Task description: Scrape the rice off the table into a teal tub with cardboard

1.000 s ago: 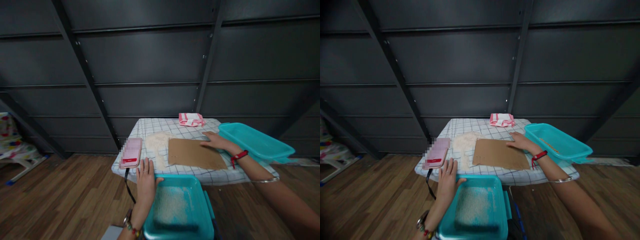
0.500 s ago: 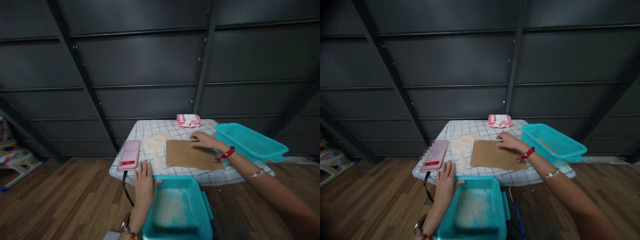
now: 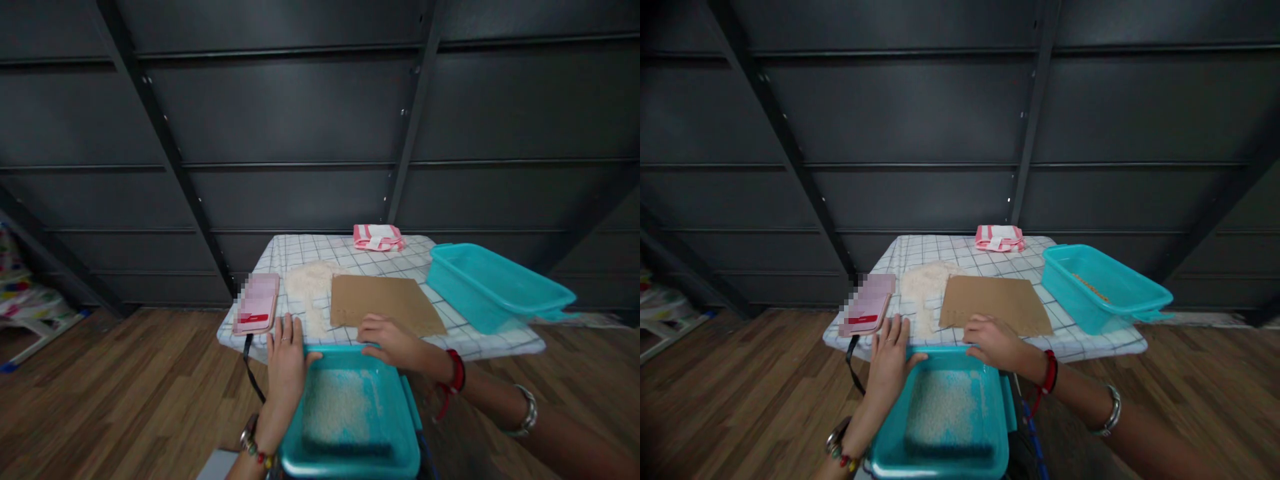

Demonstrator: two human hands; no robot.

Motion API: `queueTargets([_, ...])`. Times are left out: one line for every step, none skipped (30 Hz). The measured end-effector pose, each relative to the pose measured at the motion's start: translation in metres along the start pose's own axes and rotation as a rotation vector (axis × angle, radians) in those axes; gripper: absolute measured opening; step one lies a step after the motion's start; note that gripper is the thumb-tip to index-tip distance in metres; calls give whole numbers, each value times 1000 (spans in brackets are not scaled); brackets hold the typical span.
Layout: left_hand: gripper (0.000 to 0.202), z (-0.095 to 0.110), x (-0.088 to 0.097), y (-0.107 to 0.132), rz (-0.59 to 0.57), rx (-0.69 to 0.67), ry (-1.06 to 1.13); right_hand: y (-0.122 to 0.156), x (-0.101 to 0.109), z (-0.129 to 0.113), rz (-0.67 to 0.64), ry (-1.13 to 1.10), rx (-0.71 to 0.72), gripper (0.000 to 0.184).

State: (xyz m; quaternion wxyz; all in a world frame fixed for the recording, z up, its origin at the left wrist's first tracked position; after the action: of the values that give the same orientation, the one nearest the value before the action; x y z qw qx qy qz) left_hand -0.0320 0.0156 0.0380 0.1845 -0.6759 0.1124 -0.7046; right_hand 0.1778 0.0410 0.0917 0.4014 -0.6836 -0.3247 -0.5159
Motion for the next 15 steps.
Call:
queueTargets([53, 0, 1, 0, -6, 2, 1, 0, 1, -1, 5, -2, 3, 8])
queueTargets([53, 1, 1, -1, -11, 3, 2, 1, 1, -1, 7, -2, 9, 8])
queueTargets([53, 1, 2, -1, -16, 5, 1, 1, 1, -2, 6, 1, 12, 9])
queueTargets([53, 1, 2, -1, -20, 8, 0, 0, 1, -2, 5, 3, 14, 9])
queueTargets([54, 1, 2, -1, -25, 12, -1, 0, 1, -2, 4, 3, 15, 9])
queueTargets([54, 1, 2, -1, -30, 17, 0, 0, 0, -2, 3, 2, 15, 9])
queueTargets([56, 0, 2, -2, -37, 23, 4, -1, 0, -2, 4, -2, 13, 8])
queueTargets([57, -1, 2, -3, -48, 26, 10, -1, 0, -1, 6, -9, 12, 8])
queueTargets([59, -2, 1, -4, -64, 24, 21, -1, 0, -1, 10, -16, 9, 8])
queueTargets([62, -4, 0, -5, -84, 13, 37, -1, 0, -1, 17, -21, 7, 8])
queueTargets([64, -5, -1, -6, -104, 1, 54, 0, 1, -2, 24, -26, 5, 8])
queueTargets([66, -7, -2, -7, -120, -9, 72, 0, 1, -2, 30, -29, 2, 8])
queueTargets([66, -8, -3, -8, -130, -13, 86, 0, 1, -3, 34, -31, -2, 8])
queueTargets([65, -9, -4, -9, -133, -8, 96, 0, 1, -3, 35, -31, -6, 7])
queueTargets([63, -9, -4, -9, -127, 5, 101, 0, 1, -3, 35, -29, -11, 7])
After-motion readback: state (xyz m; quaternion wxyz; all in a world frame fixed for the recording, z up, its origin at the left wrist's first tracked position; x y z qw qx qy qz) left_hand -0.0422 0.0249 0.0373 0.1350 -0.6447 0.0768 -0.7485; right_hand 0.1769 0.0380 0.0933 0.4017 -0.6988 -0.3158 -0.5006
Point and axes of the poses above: each hand's wrist, its own y-axis away from the middle knuckle, its own x-axis out of the back of the hand, z = x × y, the point moved 2 cm from there along -y, towards the middle knuckle, and after that the axes turned 8 degrees about x, right-handed, at the moved point
